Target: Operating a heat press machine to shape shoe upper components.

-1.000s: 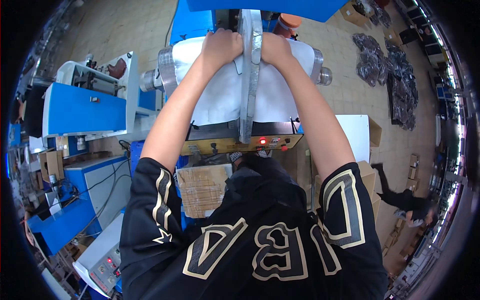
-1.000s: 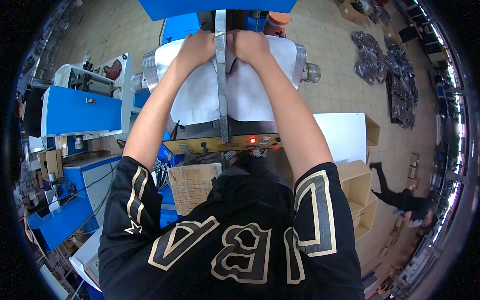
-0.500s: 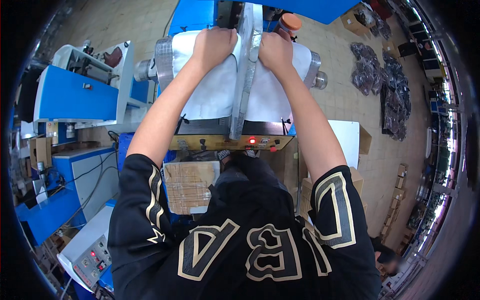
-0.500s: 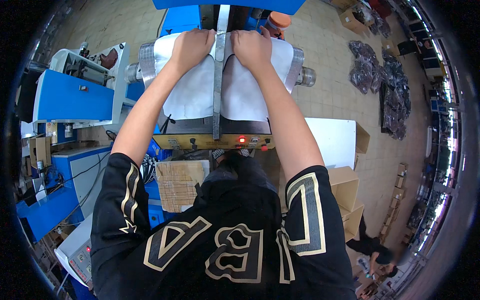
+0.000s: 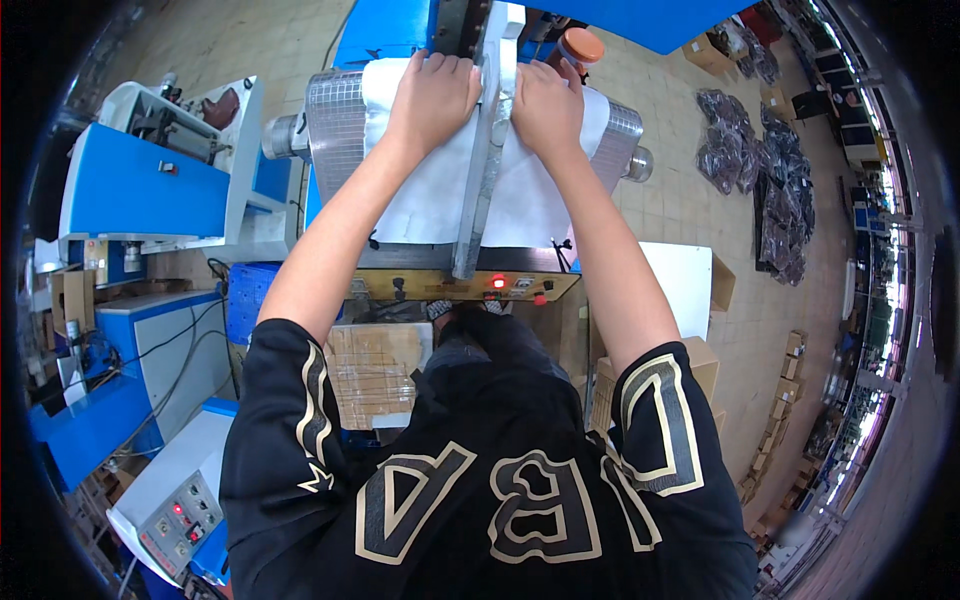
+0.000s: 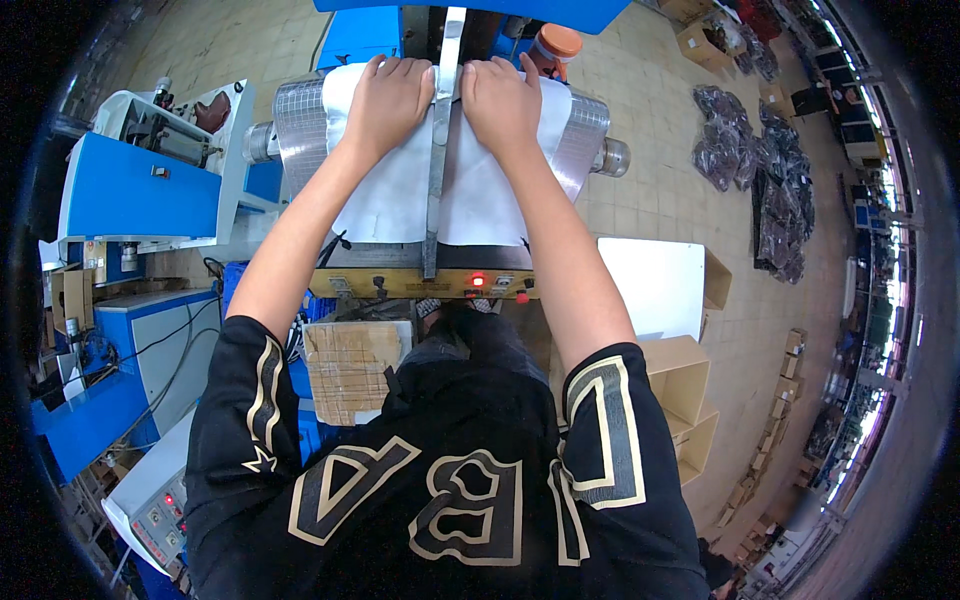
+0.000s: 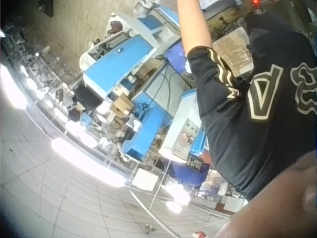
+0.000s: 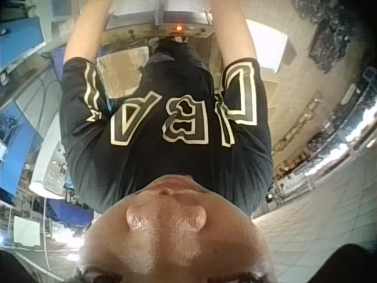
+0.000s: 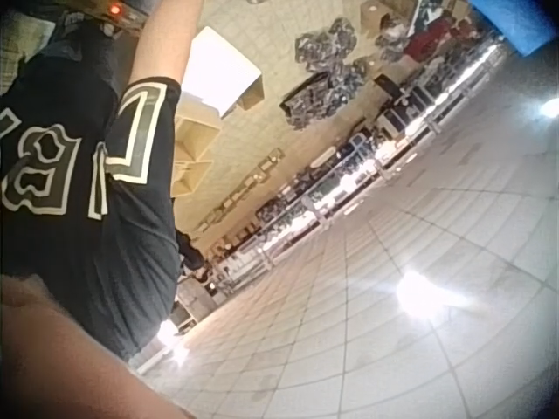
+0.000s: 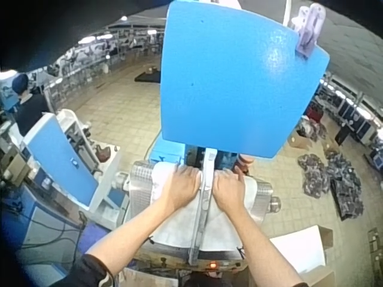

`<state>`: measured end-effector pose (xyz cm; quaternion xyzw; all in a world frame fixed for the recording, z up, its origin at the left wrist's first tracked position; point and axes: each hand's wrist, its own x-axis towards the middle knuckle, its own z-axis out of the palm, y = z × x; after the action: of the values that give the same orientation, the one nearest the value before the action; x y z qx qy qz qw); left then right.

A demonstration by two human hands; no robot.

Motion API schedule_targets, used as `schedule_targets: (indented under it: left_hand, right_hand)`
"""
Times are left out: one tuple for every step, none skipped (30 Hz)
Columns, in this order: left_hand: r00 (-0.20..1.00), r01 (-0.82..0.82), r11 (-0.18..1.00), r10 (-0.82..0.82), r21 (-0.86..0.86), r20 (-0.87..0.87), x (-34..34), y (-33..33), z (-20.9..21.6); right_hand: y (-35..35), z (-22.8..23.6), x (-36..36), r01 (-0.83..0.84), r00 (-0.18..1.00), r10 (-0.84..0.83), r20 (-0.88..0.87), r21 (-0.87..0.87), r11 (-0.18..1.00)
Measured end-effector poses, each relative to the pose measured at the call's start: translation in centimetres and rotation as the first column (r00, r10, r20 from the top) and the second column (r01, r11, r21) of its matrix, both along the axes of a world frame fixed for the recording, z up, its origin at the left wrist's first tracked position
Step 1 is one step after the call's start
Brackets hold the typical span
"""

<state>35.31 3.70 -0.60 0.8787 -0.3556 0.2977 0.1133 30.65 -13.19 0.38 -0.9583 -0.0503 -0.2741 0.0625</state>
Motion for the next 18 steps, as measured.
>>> schedule_targets:
  left_hand:
    - [1.000,0.001,1.000,-0.001,-0.002,0.000,-0.5,0.2,-0.1]
    - [1.000,-0.003,0.999,0.002,-0.047,-0.019,-1.0,0.5,-0.2]
    - [0.999,-0.008,0.996,0.005,-0.092,-0.038,-1.3,0.6,-0.2]
    - [0.999,-0.004,0.996,0.001,-0.094,-0.038,-1.4,0.4,-0.2]
    - [1.000,0.008,0.990,-0.008,-0.140,0.002,-1.4,0.5,-0.3]
    - [0.999,0.023,0.983,-0.015,-0.185,0.043,-1.4,0.7,-0.5]
    - [0.999,0.024,0.983,-0.016,-0.183,0.046,-1.6,0.9,-0.6]
    - [1.000,0.004,0.983,-0.004,-0.183,-0.001,-2.1,1.0,-0.8]
    - [0.999,-0.017,0.983,0.009,-0.183,-0.046,-2.5,1.2,-0.9]
    - [0.999,-0.007,0.983,-0.001,-0.185,-0.041,-3.0,1.7,-1.0]
    - [0.997,-0.049,0.984,0.039,-0.168,-0.066,-3.6,1.9,-0.7]
    - [0.993,-0.089,0.984,0.075,-0.153,-0.092,-4.3,2.2,-0.5]
    - [0.980,-0.135,0.986,0.118,-0.099,-0.160,-4.8,2.8,-1.1]
    - [0.981,-0.126,0.980,0.100,-0.156,-0.167,-5.0,3.4,-2.6]
    - [0.980,-0.120,0.979,0.091,-0.162,-0.175,-5.4,4.9,-4.3]
    - [0.981,-0.108,0.978,0.075,-0.178,-0.179,-6.0,6.0,-5.2]
    - [0.952,-0.147,0.976,0.095,-0.163,-0.290,-7.1,6.9,-5.3]
    - [0.935,-0.171,0.962,0.091,-0.211,-0.343,-8.3,7.6,-4.7]
  right_hand:
    - [0.1,-0.4,-0.4,0.019,0.999,-0.020,0.048,0.025,1.000]
    - [0.0,-0.6,-0.6,0.038,0.994,-0.043,0.097,0.050,0.998]
    - [-0.1,-0.7,-0.5,0.042,0.994,-0.046,0.098,0.049,0.998]
    - [-0.3,-0.9,-0.5,0.062,0.992,-0.066,0.105,0.042,0.997]
    - [-0.2,-1.0,-0.5,0.079,0.990,-0.083,0.112,0.042,0.996]
    - [-0.1,-1.1,-0.8,0.080,0.990,-0.084,0.114,0.044,0.996]
    - [-0.2,-1.2,-1.5,0.100,0.988,-0.104,0.112,0.037,0.994]
    - [-0.4,-1.3,-2.3,0.130,0.985,-0.133,0.107,0.028,0.991]
    - [-0.5,-1.2,-2.9,0.140,0.984,-0.142,0.111,0.028,0.990]
    - [-0.6,-1.2,-3.5,0.138,0.986,-0.134,0.096,-0.031,0.990]
    - [-1.2,-0.7,-4.4,0.153,0.986,-0.145,0.086,-0.097,0.983]
    - [-1.6,-0.5,-5.3,0.184,0.980,-0.174,0.099,-0.108,0.977]
    - [-1.8,-0.5,-5.9,0.177,0.984,-0.171,0.051,-0.156,0.972]
    - [-2.3,-0.5,-6.5,0.176,0.984,-0.177,0.011,-0.208,0.962]
    - [-2.3,-1.1,-7.5,0.191,0.980,-0.198,-0.029,-0.168,0.967]
    - [-2.9,-1.7,-9.1,0.213,0.973,-0.223,-0.062,-0.135,0.968]
    - [-4.2,-2.7,-10.9,0.247,0.966,-0.248,-0.069,-0.023,0.969]
    - [-5.2,-3.6,-12.8,0.271,0.962,-0.265,-0.070,0.092,0.958]
